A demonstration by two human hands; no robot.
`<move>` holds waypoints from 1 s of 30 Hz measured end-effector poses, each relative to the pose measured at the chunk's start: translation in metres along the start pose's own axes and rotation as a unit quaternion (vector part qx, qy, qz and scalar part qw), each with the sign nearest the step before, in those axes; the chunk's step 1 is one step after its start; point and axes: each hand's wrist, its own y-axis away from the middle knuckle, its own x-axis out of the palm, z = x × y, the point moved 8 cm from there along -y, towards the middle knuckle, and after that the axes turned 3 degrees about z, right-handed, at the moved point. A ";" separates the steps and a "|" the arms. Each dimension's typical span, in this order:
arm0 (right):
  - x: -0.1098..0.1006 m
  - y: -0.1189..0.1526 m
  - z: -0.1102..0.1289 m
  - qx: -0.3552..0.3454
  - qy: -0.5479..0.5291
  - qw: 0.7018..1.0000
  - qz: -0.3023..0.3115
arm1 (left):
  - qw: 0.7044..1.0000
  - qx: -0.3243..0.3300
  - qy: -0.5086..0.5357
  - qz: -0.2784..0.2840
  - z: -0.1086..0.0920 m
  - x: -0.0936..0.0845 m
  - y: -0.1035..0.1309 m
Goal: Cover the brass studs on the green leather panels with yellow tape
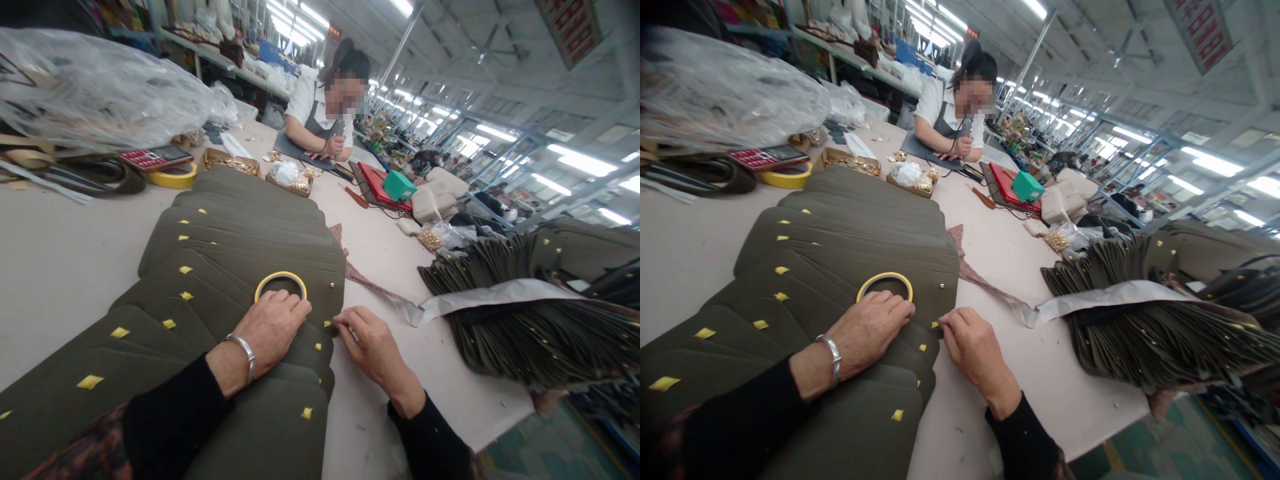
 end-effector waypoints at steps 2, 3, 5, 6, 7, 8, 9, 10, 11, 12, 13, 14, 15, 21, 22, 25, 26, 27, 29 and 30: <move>0.006 -0.002 0.011 -0.061 0.060 0.995 0.054 | 1.000 0.002 -0.001 -0.003 -0.001 -0.001 0.000; 0.011 -0.003 0.015 -0.081 0.090 0.990 0.076 | 1.000 0.003 -0.002 -0.005 -0.001 -0.002 0.000; 0.019 -0.008 0.020 -0.098 0.138 0.979 0.117 | 1.000 0.006 -0.004 -0.009 -0.002 -0.003 0.001; 0.023 -0.012 0.020 -0.093 0.152 0.975 0.134 | 1.000 0.008 -0.005 -0.010 -0.002 -0.003 0.001; 0.026 -0.015 0.018 -0.078 0.160 0.973 0.148 | 1.000 0.009 -0.006 -0.012 -0.002 -0.003 0.001; 0.027 -0.019 0.015 -0.054 0.160 0.973 0.156 | 1.000 0.010 -0.007 -0.014 -0.002 -0.002 0.001; 0.028 -0.023 0.011 -0.023 0.154 0.975 0.159 | 1.000 0.011 -0.006 -0.017 -0.002 -0.002 0.002; 0.028 -0.027 0.006 0.015 0.142 0.977 0.156 | 1.000 0.011 -0.005 -0.020 -0.001 -0.003 0.002; 0.028 -0.030 0.000 0.056 0.125 0.979 0.151 | 1.000 0.012 -0.002 -0.024 -0.001 -0.003 0.002; 0.028 -0.032 -0.006 0.095 0.105 0.979 0.144 | 0.999 0.014 0.003 -0.031 -0.001 -0.004 0.003; 0.028 -0.033 -0.011 0.130 0.085 0.979 0.135 | 0.999 0.016 0.013 -0.039 -0.001 -0.006 0.003; 0.028 -0.034 -0.015 0.159 0.067 0.977 0.126 | 0.998 0.021 0.027 -0.048 -0.002 -0.008 0.004; 0.028 -0.034 -0.018 0.183 0.054 0.975 0.116 | 0.997 0.026 0.046 -0.060 -0.002 -0.010 0.005; 0.028 -0.023 -0.013 0.197 -0.009 0.971 0.134 | 0.970 0.065 0.162 -0.171 -0.005 -0.034 0.015; 0.027 -0.021 -0.009 0.182 -0.031 0.973 0.141 | 0.966 0.070 0.168 -0.182 -0.006 -0.037 0.016; 0.007 -0.015 0.000 0.156 -0.106 0.981 0.048 | 0.968 0.077 0.164 -0.174 -0.010 -0.037 0.017; -0.002 -0.013 0.003 0.144 -0.132 0.981 -0.003 | 0.970 0.075 0.161 -0.165 -0.011 -0.036 0.016; -0.010 -0.011 0.007 0.126 -0.154 0.979 -0.049 | 0.972 0.070 0.157 -0.158 -0.011 -0.034 0.016; -0.019 -0.010 0.018 0.070 -0.181 0.976 -0.101 | 0.974 0.060 0.153 -0.156 -0.011 -0.032 0.016; -0.021 -0.010 0.024 0.040 -0.184 0.976 -0.108 | 0.975 0.058 0.151 -0.154 -0.011 -0.030 0.016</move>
